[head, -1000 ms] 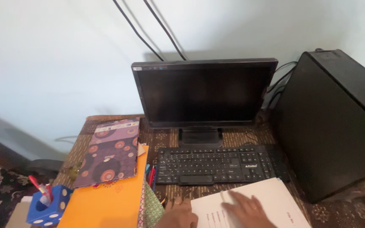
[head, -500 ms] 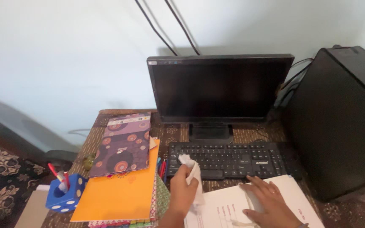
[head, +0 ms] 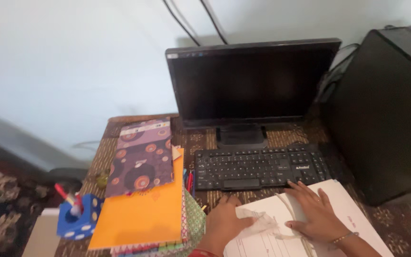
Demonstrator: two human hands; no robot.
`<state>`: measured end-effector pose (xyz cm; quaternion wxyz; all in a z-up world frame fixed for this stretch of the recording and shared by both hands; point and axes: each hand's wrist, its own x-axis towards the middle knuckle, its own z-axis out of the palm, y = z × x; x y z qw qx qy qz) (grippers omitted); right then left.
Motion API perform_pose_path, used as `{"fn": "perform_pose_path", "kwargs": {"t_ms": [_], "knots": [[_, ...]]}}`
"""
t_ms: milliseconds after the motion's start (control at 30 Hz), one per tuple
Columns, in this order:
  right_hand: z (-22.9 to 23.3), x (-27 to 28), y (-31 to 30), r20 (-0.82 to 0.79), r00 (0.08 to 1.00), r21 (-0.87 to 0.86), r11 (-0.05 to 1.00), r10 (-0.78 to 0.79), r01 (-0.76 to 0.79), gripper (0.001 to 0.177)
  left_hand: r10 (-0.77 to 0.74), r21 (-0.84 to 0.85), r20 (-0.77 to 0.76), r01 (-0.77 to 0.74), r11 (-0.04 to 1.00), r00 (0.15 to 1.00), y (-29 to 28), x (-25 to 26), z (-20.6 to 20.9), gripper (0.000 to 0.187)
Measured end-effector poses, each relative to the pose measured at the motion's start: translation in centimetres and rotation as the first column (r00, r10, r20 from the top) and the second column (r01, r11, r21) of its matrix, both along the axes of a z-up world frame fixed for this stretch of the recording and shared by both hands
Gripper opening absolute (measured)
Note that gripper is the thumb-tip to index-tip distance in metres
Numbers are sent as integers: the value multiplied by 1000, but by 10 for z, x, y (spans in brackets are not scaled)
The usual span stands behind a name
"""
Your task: The person wipes a blue pen holder and places it on the desk, then wipes the monitor and keyboard. They move notebooks and a mouse, then repeatedly pick up pens and pencils from the holder and place them back, arranging the items on the desk.
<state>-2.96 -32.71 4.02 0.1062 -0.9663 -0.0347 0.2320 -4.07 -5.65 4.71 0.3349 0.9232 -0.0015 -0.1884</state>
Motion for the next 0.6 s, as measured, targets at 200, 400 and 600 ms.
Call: {"fn": "perform_pose_path", "kwargs": {"t_ms": [200, 400, 600], "knots": [[11, -12, 12, -26, 997, -19, 997, -70, 69, 93, -89, -8, -73, 89, 996, 993, 2, 1, -7, 71], [6, -34, 7, -38, 979, -98, 976, -200, 196, 98, -154, -69, -51, 150, 986, 987, -7, -9, -6, 75], [-42, -50, -29, 120, 930, -200, 909, -348, 366, 123, -172, 36, -98, 177, 984, 980, -13, -3, 2, 67]]}}
